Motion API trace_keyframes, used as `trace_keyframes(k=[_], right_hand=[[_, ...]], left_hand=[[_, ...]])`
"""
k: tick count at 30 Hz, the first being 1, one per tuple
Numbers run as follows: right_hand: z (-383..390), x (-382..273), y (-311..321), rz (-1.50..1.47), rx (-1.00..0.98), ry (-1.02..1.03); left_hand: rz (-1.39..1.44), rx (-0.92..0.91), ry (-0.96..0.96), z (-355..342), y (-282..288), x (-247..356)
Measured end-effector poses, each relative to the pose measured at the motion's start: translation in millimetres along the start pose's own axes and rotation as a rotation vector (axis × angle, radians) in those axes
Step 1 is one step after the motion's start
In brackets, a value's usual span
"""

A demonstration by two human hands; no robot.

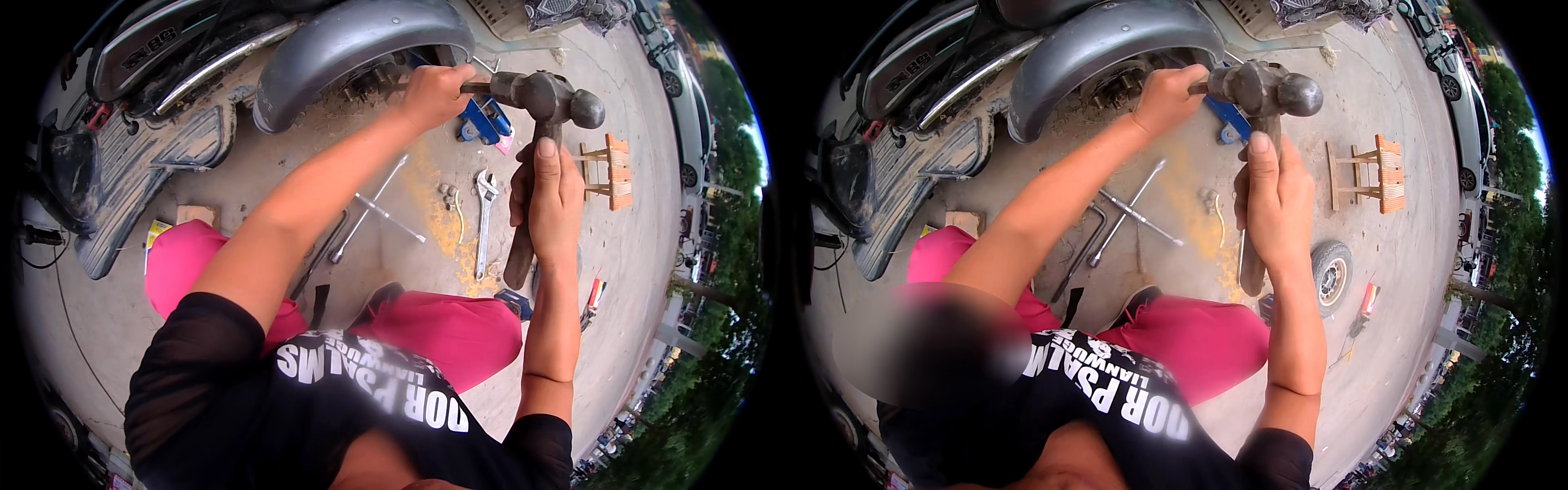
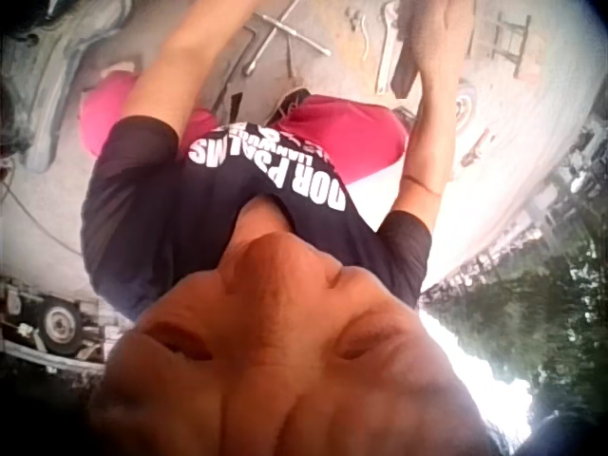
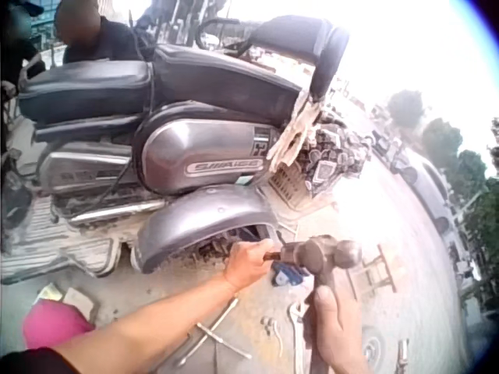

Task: The person uses a hammer and chisel to work on the motorcycle's rear wheel hub while the vehicle is lifted on a jack. They then attempt to fit a tire onto the wheel hub, adjusting the tire and hub components by hand.

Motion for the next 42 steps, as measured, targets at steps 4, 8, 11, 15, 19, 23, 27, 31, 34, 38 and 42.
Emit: trace_keyframes(k=[4, 8, 11, 15, 19, 23, 27, 31, 34, 38, 42], right_hand=[[16, 27, 45, -0.236, 0.179, 0.028], [52, 143, 58, -0.233, 0.329, -0.176], [105, 265, 23, -0.129, 0.25, -0.495], [200, 375, -53, 0.28, 0.148, -0.591], [260, 417, -113, 0.483, -0.059, -0.779], [276, 419, -137, 0.512, -0.204, -0.858], [258, 424, -131, 0.643, -0.128, -0.535], [200, 393, -115, 0.511, -0.105, -0.389], [168, 394, -123, 0.455, -0.095, -0.315], [118, 357, -150, 0.39, -0.04, -0.126], [105, 366, -189, 0.317, -0.068, -0.067]], left_hand=[[-0.039, -0.127, 0.053, 10, -12, 3], [0.177, -0.471, 0.101, 50, -52, 47], [0.173, -0.924, 0.459, 129, -88, 55], [0.188, -1.166, 0.82, 280, -78, 12], [-0.013, -1.226, 0.941, 374, -28, -25], [-0.144, -1.206, 0.98, 447, 8, -34], [-0.195, -1.303, 0.937, 470, 4, -22], [-0.18, -1.349, 0.775, 448, -2, 1], [-0.228, -1.531, 0.73, 420, -10, 3], [-0.261, -1.355, 0.727, 375, -10, -25], [-0.364, -1.02, 0.657, 329, 3, -71]])
Point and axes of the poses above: each hand's wrist, its own z-axis away from the middle knuckle, its own y-axis out of the back of the hand, x = y × z, the point moved 8 cm from there along -z, towards the middle knuckle, and after that the axes turned 3 degrees about -x, right-handed, at the moved point
